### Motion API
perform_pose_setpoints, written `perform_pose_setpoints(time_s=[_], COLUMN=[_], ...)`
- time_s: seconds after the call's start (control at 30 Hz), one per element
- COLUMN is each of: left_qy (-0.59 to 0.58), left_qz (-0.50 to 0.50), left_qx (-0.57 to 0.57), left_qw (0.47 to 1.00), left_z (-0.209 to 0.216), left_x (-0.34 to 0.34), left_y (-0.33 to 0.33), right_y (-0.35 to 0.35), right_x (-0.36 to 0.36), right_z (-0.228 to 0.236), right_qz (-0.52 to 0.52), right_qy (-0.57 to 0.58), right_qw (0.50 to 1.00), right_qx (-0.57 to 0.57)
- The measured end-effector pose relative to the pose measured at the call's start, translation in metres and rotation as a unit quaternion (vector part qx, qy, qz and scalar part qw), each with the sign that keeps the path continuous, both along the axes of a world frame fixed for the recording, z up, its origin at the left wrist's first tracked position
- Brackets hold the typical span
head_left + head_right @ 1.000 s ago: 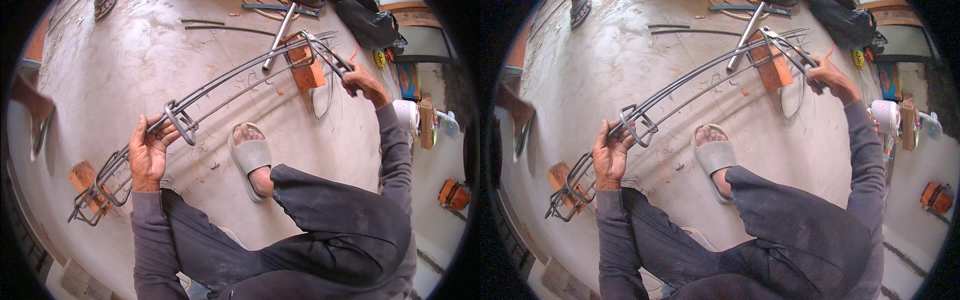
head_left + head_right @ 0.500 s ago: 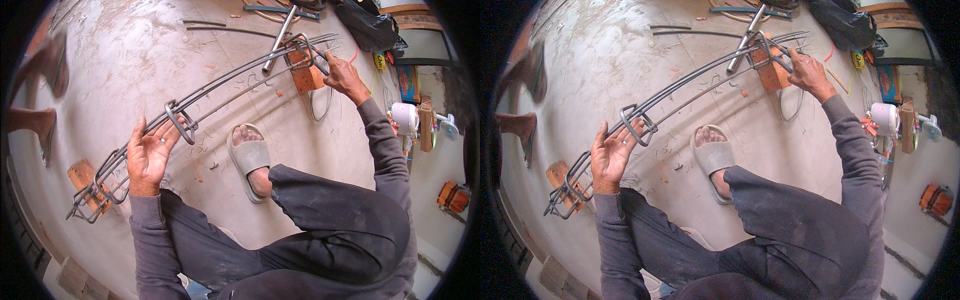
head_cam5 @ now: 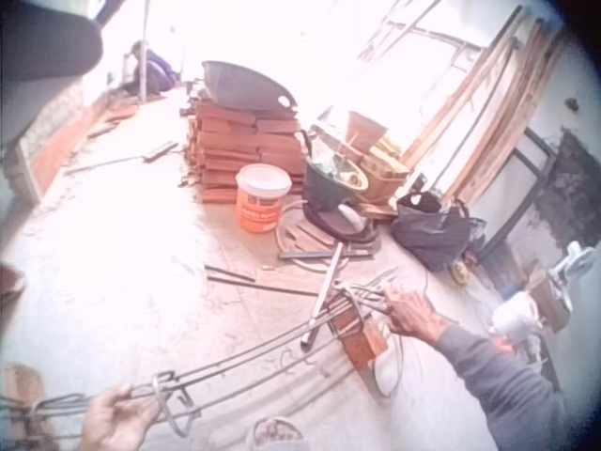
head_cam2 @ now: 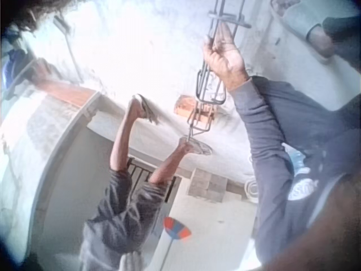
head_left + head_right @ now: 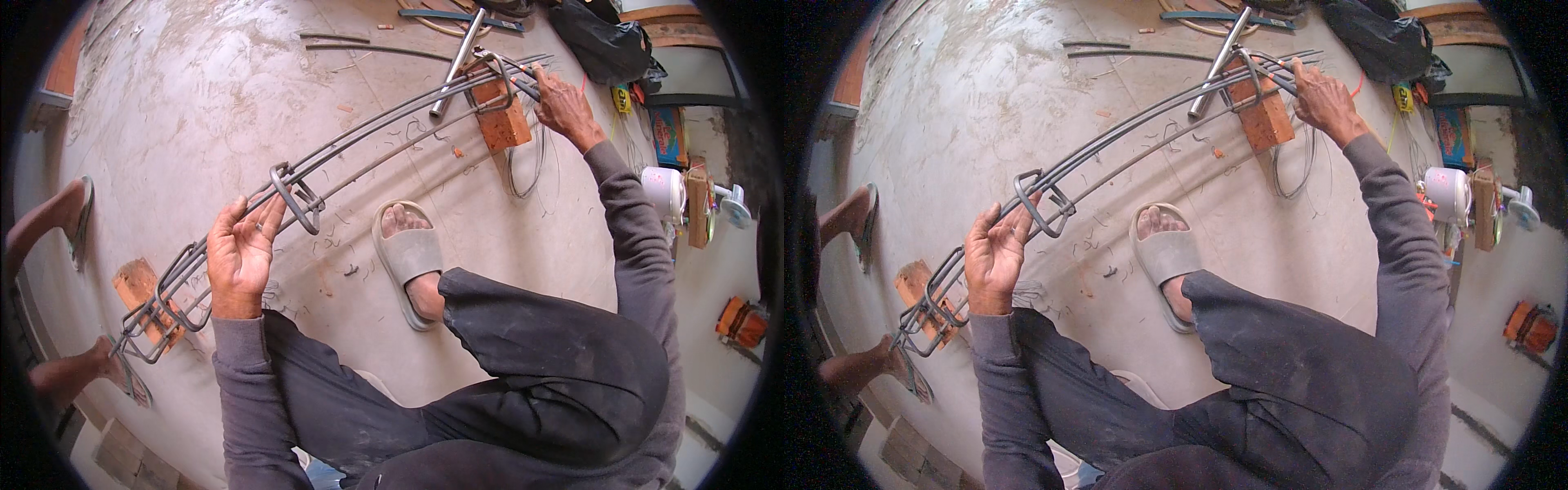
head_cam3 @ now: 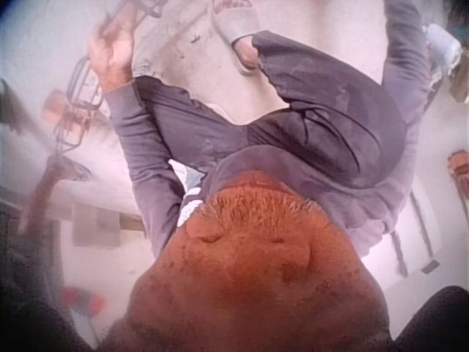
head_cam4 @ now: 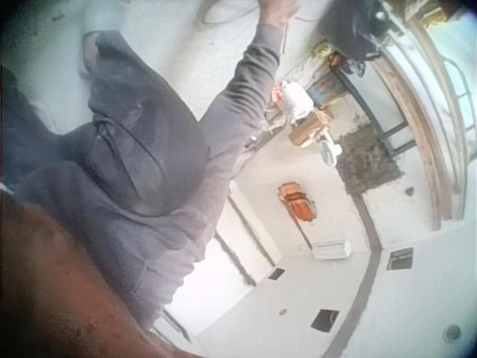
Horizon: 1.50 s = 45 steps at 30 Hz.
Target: The person sits on the floor and uses pliers to bend and secure metal rods into a frame structure. They repeatedly adjust the position of the rods and use the pliers to twist and tighten connections between the metal pieces.
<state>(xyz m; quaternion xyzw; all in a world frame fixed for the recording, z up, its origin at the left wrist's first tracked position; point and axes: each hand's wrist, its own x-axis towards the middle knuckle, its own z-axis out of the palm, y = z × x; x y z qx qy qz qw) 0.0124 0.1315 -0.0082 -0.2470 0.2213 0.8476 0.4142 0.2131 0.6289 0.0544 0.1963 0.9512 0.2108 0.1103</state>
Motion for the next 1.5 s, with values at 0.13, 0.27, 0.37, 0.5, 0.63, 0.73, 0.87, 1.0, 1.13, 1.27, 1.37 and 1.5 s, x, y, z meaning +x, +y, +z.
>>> perform_pose_setpoints(time_s=[0.13,0.27,0.37,0.5,0.63,0.73,0.87,1.0,1.13,1.27,1.37,1.5], left_qy=[-0.025,-0.035,-0.010,0.024,0.042,0.045,0.060,0.066,0.075,0.088,0.111,0.112], left_qz=[-0.021,-0.022,-0.006,-0.008,-0.001,-0.012,-0.024,-0.028,-0.054,-0.075,-0.085,-0.093], left_qx=[0.046,0.051,0.041,0.053,0.025,0.030,0.018,-0.017,-0.053,-0.087,-0.073,-0.066], left_qw=[0.998,0.998,0.999,0.998,0.999,0.998,0.998,0.997,0.994,0.989,0.987,0.987], left_z=[0.003,0.006,0.003,-0.002,-0.002,-0.006,-0.006,0.000,0.004,0.003,-0.001,-0.002], left_x=[-0.003,-0.003,-0.003,0.002,0.002,0.003,0.003,0.005,0.005,0.009,0.008,0.009], left_y=[-0.002,-0.002,-0.006,-0.001,-0.003,-0.004,-0.006,-0.001,-0.001,0.003,-0.001,-0.001], right_y=[0.011,-0.021,-0.041,-0.012,-0.050,-0.046,-0.041,-0.051,-0.089,-0.095,-0.111,-0.095], right_x=[-0.011,-0.023,-0.034,-0.018,-0.033,-0.029,-0.006,0.058,0.082,0.092,0.096,0.093], right_z=[0.006,0.014,0.023,0.011,0.015,0.016,0.018,-0.009,-0.027,-0.055,-0.055,-0.049], right_qz=[-0.026,-0.051,-0.079,-0.062,-0.063,-0.060,-0.139,-0.218,-0.279,-0.257,-0.222,-0.237], right_qy=[-0.027,-0.007,-0.008,0.017,-0.018,0.021,0.105,0.216,0.190,0.248,0.195,0.190], right_qw=[0.999,0.993,0.979,0.992,0.991,0.988,0.967,0.922,0.916,0.915,0.928,0.923], right_qx=[-0.037,-0.106,-0.190,-0.110,-0.117,-0.138,-0.187,-0.236,-0.218,-0.190,-0.227,-0.237])
